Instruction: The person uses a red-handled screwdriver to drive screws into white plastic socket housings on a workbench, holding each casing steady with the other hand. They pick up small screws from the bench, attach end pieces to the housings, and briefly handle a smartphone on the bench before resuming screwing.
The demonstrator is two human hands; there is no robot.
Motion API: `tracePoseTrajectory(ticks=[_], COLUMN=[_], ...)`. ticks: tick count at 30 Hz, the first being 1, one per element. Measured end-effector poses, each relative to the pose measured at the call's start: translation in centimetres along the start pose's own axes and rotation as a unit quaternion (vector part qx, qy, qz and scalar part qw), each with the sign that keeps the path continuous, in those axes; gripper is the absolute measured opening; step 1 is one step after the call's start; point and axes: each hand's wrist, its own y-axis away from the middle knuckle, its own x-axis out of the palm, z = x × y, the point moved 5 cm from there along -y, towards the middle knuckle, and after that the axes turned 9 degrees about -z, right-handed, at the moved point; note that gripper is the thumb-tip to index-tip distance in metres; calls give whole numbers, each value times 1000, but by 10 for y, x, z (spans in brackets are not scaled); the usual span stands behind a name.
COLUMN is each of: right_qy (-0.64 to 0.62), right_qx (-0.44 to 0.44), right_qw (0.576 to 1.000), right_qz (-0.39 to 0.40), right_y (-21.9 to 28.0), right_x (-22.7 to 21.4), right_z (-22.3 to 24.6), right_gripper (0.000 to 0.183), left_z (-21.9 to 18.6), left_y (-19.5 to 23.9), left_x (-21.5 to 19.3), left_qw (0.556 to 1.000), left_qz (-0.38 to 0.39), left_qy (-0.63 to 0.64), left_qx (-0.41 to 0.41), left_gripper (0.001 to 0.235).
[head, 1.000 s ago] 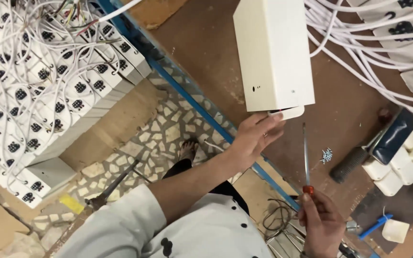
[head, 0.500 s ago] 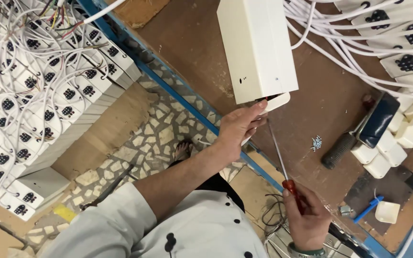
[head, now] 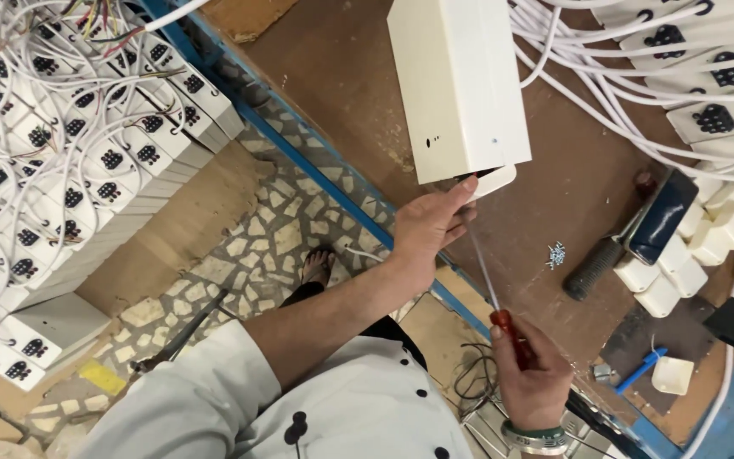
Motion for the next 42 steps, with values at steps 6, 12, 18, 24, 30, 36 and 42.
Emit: tracePoseTrajectory(ticks=[6, 12, 18, 24, 30, 36, 42], right_qy=[-8, 0, 47, 196, 191, 30, 217], right_qx=[-11, 35, -56, -239, -262, 25, -276], right_qw=[1000, 999, 997, 948, 944, 999, 935], right_qz=[12, -8, -18, -80, -62, 36, -54], right_y=[2, 0, -7, -5, -17, -37, -23], right_x=[5, 4, 12, 13, 3, -4, 7], right_z=[6, -1, 7, 44, 43, -7, 51], right_gripper=[30, 30, 28, 28, 26, 27, 27], left_z=[-5, -4, 4, 9, -2, -4, -6], left_y=[1, 4, 8, 6, 5, 3, -2], left_x=[-1, 2, 9, 12, 7, 4, 2], left_qw=[1000, 1000, 997, 987, 989, 993, 988], left_qz=[-4, 17, -42, -36, -38, -6, 17], left_qy=[16, 1, 15, 23, -28, -50, -89], left_qx=[-16, -2, 59, 152, 142, 109, 121], left_gripper=[46, 50, 41, 49, 45, 47, 46])
